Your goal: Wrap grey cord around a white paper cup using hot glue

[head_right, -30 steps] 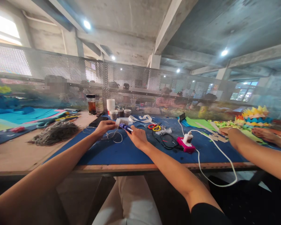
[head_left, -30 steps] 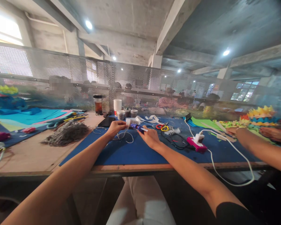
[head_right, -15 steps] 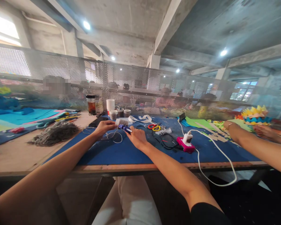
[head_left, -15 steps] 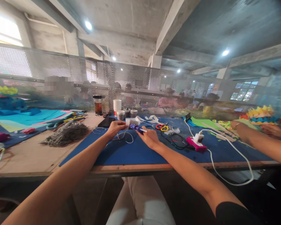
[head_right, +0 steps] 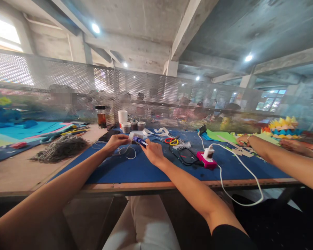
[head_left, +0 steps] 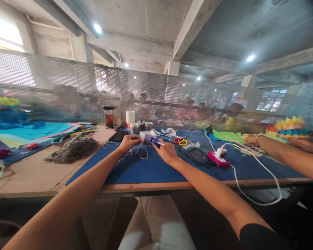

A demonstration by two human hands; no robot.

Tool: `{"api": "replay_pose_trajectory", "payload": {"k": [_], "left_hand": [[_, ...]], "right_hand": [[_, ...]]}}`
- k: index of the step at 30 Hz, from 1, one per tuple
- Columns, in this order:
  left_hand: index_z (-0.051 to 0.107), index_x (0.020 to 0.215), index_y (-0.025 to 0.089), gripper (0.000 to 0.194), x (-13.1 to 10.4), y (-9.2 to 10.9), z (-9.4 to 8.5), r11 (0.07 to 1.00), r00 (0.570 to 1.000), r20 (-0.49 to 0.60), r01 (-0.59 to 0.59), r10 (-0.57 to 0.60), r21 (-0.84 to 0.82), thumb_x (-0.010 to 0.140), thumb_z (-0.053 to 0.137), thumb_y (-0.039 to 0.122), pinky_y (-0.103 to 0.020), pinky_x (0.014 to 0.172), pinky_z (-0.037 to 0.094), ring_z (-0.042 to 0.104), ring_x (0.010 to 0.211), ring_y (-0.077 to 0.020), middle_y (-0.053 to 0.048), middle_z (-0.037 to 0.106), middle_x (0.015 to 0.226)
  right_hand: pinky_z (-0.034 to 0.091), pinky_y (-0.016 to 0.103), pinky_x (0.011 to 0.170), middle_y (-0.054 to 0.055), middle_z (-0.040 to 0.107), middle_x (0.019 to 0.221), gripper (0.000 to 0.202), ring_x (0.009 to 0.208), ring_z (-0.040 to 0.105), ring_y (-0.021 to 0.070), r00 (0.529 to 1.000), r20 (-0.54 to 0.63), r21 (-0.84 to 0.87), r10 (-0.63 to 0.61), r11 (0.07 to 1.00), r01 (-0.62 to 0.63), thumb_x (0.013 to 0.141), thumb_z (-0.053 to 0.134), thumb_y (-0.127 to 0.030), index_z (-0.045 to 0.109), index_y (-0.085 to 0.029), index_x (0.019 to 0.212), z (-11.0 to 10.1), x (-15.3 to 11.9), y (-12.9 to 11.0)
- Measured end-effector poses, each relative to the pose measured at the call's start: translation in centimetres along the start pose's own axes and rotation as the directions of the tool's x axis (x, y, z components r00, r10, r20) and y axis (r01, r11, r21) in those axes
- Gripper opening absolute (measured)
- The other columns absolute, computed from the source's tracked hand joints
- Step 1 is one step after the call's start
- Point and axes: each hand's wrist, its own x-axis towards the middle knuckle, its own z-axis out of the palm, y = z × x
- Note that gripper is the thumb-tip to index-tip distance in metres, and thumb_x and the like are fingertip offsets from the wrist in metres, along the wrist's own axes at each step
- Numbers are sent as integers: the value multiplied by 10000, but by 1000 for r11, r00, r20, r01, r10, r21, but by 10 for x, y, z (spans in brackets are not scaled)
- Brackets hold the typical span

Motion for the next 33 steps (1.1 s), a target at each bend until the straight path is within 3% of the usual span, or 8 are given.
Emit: {"api": "replay_pose_trajectory", "payload": {"k": [16,33], "left_hand": [[738,842,136,322,-2,2,0,999,998,57,-34,32,40,610,745,360,-294,669,453,613,671,-177,-54,706,760],[740,818,143,310,-2,1,0,999,999,49,-19,17,48,595,750,358,-297,666,454,608,650,-172,-46,701,728]], "right_hand": [[421,260,670,78,710,860,403,792,673,206,1000,-9,-1,20,1000,-20,963,309,-496,548,-187,1062,1,3,2],[424,260,678,80,711,856,407,801,675,214,999,-24,3,25,1000,-25,953,329,-510,550,-188,1067,2,4,3]]}}
